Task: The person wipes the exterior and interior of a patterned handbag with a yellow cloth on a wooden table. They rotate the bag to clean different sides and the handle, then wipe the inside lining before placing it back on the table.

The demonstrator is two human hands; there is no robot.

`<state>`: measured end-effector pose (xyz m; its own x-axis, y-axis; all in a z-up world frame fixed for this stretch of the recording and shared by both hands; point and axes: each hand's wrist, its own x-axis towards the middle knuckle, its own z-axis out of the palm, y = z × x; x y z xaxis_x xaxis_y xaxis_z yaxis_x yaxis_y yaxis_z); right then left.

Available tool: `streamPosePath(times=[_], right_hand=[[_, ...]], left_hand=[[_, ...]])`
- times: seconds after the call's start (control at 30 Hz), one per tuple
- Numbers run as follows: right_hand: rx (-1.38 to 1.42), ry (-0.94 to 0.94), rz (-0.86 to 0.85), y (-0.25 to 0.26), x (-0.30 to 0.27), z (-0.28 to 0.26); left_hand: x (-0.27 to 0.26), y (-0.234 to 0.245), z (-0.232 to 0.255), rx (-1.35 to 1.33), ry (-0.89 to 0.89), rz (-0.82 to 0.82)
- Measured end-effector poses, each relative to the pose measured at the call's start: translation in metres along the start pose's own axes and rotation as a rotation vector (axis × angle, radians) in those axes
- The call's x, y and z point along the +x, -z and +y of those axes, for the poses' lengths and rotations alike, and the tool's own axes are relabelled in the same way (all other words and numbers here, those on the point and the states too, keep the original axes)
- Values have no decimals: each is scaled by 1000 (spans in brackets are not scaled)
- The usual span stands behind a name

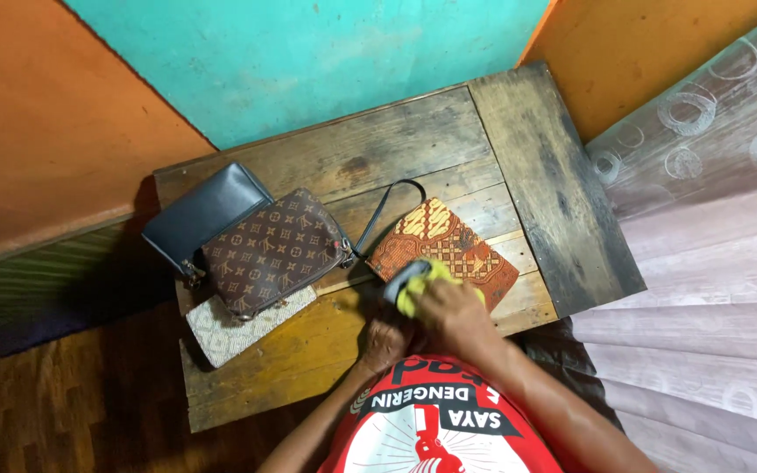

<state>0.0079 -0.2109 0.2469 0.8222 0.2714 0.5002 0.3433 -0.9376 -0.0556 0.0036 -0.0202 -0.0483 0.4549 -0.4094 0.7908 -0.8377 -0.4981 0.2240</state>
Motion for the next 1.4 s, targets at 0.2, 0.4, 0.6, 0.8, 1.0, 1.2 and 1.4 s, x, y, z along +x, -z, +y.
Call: streamPosePath(times=[0.2, 0.4, 0.6, 0.8, 1.0, 1.2, 1.4], right_hand=[[-8, -76, -115, 1, -45, 54], [-284, -392, 91, -11, -72, 106], [162, -206, 186, 20, -47, 28], [85, -121, 208, -20, -104, 60], [-87, -644, 269, -39, -145, 125], [-113, -659, 58, -24, -126, 84], [-326, -616, -22, -15, -104, 75]], left_hand=[[75, 53, 13, 14, -27, -333], [66, 47, 9, 38, -42, -364], [58, 43, 9, 33, -48, -347], [83, 60, 14, 18, -39, -332], [102, 73, 21, -13, 24, -375], [84, 61, 14, -110, 86, -460], [100, 68, 19, -229, 211, -565]])
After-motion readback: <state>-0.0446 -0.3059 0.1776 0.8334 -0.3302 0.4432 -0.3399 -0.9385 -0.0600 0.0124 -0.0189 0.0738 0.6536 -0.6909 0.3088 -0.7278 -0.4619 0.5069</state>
